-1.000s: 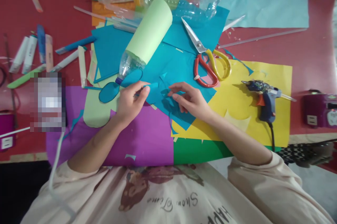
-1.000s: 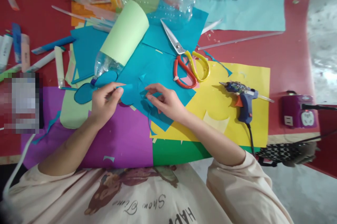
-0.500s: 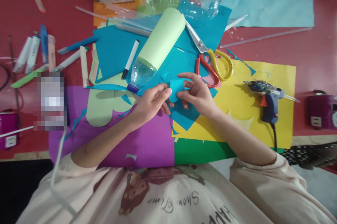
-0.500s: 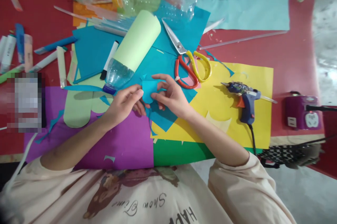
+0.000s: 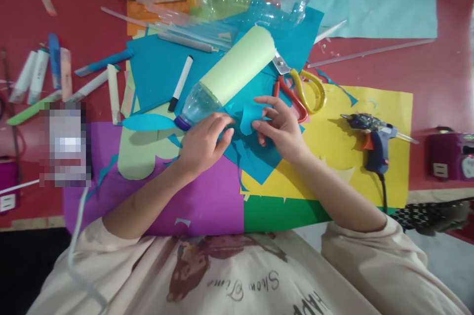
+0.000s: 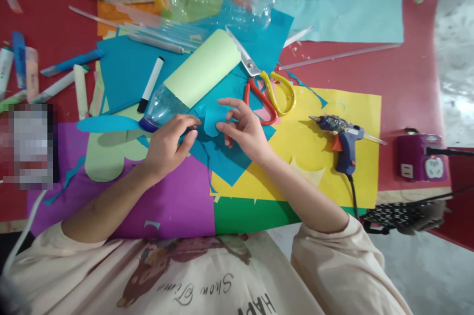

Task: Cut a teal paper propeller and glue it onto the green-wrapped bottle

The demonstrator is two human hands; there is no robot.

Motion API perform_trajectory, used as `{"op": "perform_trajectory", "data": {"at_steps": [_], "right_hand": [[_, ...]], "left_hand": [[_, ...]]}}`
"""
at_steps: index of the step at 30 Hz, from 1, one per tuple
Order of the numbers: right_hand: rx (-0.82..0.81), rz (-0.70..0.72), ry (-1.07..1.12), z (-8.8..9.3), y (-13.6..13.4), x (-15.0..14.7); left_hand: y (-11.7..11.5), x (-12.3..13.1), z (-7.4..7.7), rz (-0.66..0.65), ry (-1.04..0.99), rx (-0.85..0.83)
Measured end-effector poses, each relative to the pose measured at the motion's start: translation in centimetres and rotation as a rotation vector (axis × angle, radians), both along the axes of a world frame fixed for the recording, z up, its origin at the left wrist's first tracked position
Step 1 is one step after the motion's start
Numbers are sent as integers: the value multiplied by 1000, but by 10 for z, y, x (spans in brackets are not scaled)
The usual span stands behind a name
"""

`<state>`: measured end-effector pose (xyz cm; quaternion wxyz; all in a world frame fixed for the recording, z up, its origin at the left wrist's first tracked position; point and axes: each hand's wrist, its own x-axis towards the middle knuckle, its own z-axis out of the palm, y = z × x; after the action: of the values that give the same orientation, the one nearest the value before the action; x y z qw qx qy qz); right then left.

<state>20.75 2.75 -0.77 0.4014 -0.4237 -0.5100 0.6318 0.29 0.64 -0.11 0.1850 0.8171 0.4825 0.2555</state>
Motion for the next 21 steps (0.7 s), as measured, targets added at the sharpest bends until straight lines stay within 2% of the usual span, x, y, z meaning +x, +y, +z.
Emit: {"op": "perform_trajectory", "data": {"at_steps": [3, 7, 10, 15, 21], "right_hand": [[-15, 29, -33, 1, 0, 1], [-42, 25, -13, 3, 1, 1], [-37, 21, -9, 3, 1, 1], [-72, 79, 11, 5, -3, -4], [-93, 142, 41, 4, -6, -8]], "left_hand": [[5, -4, 0, 75, -98, -97], [9, -7, 2, 142, -213, -114], [7, -5, 2, 107, -314, -144], [-5, 6, -4, 26, -489, -297], [-5, 6, -8, 41, -623, -455]]}}
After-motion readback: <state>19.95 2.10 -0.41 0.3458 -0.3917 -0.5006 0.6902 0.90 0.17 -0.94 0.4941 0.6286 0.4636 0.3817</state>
